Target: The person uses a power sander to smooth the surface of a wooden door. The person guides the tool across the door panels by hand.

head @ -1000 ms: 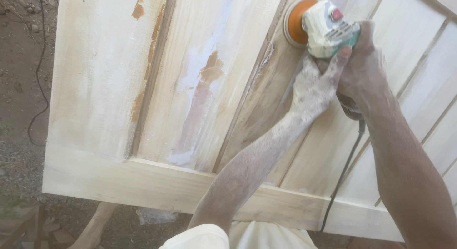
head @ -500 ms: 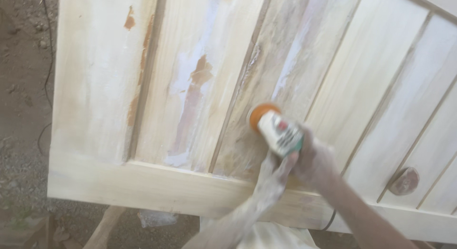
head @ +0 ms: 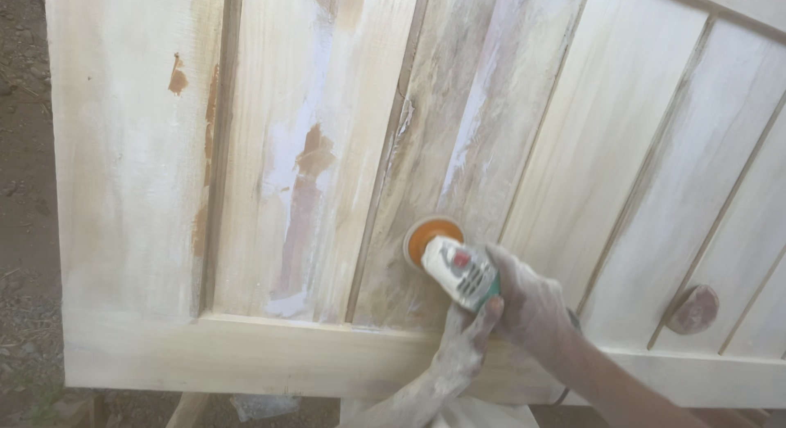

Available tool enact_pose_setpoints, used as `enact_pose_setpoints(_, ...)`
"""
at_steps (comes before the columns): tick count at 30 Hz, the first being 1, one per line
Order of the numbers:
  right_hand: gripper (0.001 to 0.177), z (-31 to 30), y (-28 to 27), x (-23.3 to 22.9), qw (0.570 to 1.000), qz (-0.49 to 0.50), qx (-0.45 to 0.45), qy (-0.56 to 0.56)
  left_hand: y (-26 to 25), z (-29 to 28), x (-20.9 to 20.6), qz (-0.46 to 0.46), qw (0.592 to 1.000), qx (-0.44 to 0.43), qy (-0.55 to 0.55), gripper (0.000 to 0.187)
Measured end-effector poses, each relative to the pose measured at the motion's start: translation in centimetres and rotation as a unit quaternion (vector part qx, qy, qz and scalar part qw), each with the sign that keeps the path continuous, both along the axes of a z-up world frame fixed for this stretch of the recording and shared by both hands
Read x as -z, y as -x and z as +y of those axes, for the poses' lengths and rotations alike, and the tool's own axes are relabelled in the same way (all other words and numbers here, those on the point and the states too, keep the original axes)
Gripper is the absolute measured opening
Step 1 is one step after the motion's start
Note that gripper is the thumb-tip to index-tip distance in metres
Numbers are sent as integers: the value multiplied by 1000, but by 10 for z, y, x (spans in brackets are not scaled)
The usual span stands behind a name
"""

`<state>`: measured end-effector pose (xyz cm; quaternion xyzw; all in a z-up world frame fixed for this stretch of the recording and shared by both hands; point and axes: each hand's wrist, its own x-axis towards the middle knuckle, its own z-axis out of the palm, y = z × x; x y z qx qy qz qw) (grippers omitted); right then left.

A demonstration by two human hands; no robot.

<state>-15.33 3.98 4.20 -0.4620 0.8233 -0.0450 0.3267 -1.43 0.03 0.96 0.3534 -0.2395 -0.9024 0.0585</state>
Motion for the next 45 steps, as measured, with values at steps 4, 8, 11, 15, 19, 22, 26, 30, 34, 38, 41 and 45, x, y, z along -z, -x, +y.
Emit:
enact_pose_setpoints(4,80,-38,46,12,999,41,4,-23,57,-36,6,0,999,-24,49,96)
enact_pose_setpoints(8,80,-81,97,15,995,80,23,-52,112,-72,11,-29,995,-61,78,104)
enact_pose_setpoints(11,80,-109,125,18,993,115,8,-16,150,-96,20,9,990,-104,98,112)
enact_pose_setpoints(15,77,-138,156,23,994,106,6,20,195,-122,33,8,988,-95,120,128)
enact_pose_setpoints(19,77,-160,179,20,997,53,-5,62,229,-145,39,49,982,-145,107,134)
enact_pose_setpoints(22,82,-179,196,18,998,60,37,9,248,-159,45,35,978,-143,149,132)
enact_pose_setpoints(26,70,-204,202,9,979,193,-67,-23,263,-176,48,-45,979,-113,163,131)
enact_pose_setpoints(30,66,-217,184,-12,994,61,86,-1,264,-178,45,-51,984,-108,131,131)
enact_pose_setpoints(34,52,-192,140,-30,980,-73,183,32,222,-161,34,35,979,-137,148,125)
enact_pose_setpoints(38,41,-154,102,-28,982,-62,170,-53,153,-126,15,18,985,-116,129,101)
enact_pose_setpoints(41,46,-136,86,-14,998,-2,58,12,112,-110,4,19,989,-113,98,104)
enact_pose_setpoints(45,53,-121,80,-5,997,27,11,69,100,-104,8,-36,989,-68,129,107)
